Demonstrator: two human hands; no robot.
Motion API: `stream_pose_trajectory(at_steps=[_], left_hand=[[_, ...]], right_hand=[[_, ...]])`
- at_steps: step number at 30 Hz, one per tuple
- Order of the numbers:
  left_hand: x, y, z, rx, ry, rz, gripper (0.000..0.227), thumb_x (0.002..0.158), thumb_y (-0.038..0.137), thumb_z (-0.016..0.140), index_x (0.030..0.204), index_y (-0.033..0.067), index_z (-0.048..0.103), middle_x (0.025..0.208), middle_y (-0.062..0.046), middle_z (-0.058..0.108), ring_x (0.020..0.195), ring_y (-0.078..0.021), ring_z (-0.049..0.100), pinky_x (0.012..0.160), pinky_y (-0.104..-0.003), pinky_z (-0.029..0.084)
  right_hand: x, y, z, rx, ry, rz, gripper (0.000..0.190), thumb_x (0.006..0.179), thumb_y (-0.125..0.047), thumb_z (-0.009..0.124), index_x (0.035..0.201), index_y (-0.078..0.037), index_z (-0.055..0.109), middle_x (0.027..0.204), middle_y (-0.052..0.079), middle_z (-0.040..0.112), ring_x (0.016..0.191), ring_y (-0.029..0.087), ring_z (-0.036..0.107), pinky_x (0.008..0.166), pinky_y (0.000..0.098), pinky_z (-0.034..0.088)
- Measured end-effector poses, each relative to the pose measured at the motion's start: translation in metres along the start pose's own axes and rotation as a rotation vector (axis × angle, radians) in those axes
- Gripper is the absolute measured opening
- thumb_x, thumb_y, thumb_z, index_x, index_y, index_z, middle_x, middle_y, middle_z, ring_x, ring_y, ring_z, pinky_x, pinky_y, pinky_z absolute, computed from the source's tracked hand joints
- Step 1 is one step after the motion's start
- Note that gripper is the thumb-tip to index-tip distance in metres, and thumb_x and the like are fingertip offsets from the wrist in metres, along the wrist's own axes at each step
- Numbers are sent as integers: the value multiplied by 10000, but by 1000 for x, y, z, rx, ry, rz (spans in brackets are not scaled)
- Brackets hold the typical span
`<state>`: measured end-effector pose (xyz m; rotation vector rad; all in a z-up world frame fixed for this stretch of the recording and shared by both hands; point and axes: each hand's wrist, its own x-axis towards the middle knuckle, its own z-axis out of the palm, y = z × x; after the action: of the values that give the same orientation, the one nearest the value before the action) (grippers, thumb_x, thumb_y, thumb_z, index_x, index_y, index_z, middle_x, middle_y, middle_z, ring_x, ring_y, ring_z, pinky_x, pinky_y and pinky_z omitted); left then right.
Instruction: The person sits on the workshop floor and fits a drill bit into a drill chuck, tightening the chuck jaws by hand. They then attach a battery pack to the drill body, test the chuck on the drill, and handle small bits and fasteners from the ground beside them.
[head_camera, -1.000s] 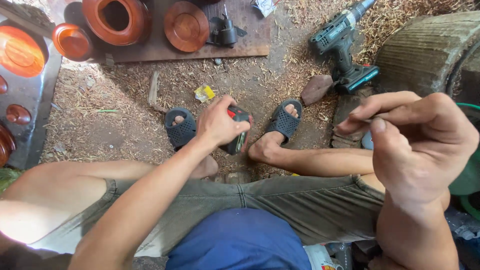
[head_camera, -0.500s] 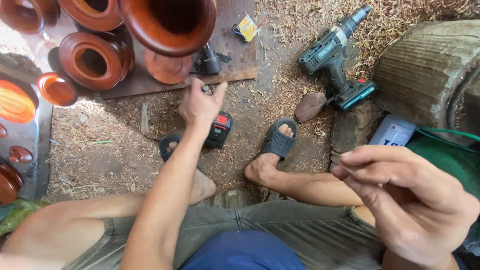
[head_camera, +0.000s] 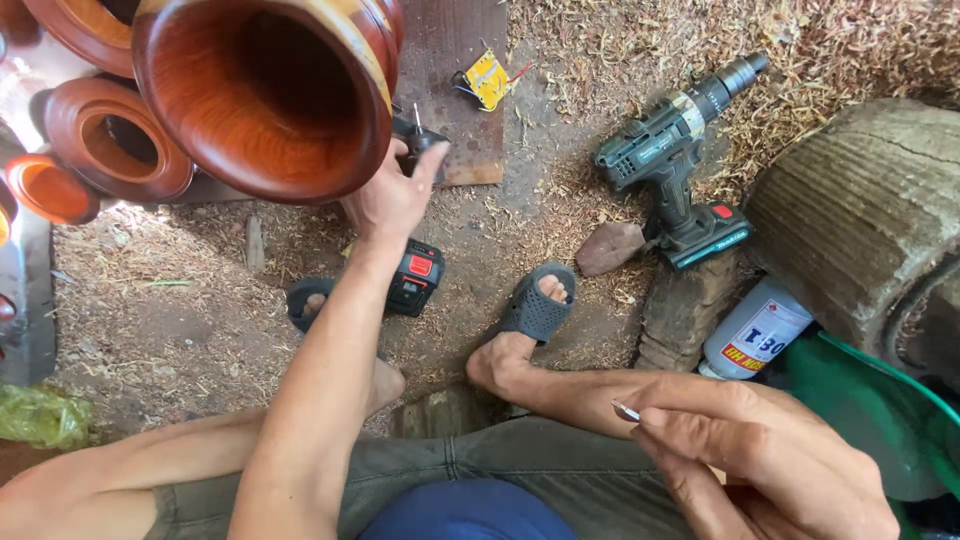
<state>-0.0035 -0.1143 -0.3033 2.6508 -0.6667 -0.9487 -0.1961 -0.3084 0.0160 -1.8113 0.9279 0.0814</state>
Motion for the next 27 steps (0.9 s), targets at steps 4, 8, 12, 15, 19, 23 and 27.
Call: stream_pose_trajectory(at_steps=[4,8,12,15,19,23,27], left_hand=[[38,-75,33,-83,2,225,396,1042,320,594,1365,95,640,1352,-173,634,1268,-363,573,1096,-502,432],[59,-80,39,-21,-140,276,522,1037,251,527,1515,53,455,1542,-211,460,1424,-377,403,1178,-498,295],[68,-63,47,-147,-148,288,578,1041,300,562,1525,40,379,1569,-209,409,1451,-355,361,1201,-482,262],[68,-55,48,-210,-77,353,554,1043,303,590,1506,51,419,1544,-208,448,1428,-356,393,1189,-492,286],[32,-21,2,-301,-61,427,396,1048,274,612,1371,67,517,1334,-174,560,1247,-329,516,1049,-474,386],[-75,44,-151,-594,-306,404,130,1074,192,558,1084,74,612,878,-72,686,828,-200,691,717,-359,555],[-146,45,-254,-1187,-581,367,172,1098,196,552,1052,34,582,843,-51,670,788,-101,665,715,-276,568]], right_hand=[[22,0,-10,-11,-150,-171,253,740,25,736,985,-4,679,1002,149,763,936,234,798,813,328,607],[36,-17,-4,-33,-127,-215,237,759,9,748,990,-19,698,988,125,775,925,237,757,789,325,611],[50,-30,7,80,-132,-241,182,810,13,778,979,3,711,963,136,771,860,207,801,742,277,613],[57,-39,17,197,-86,-264,137,847,38,749,971,36,691,943,154,753,881,228,799,785,283,635],[54,-40,26,200,-16,-271,124,912,30,761,1021,46,704,992,161,763,880,214,778,814,274,621],[46,-52,34,253,-76,-305,97,951,62,727,1043,42,708,1001,167,760,877,217,773,810,285,638],[31,-74,54,111,-186,-634,146,886,37,718,1024,26,673,1023,175,760,895,206,782,746,236,578]])
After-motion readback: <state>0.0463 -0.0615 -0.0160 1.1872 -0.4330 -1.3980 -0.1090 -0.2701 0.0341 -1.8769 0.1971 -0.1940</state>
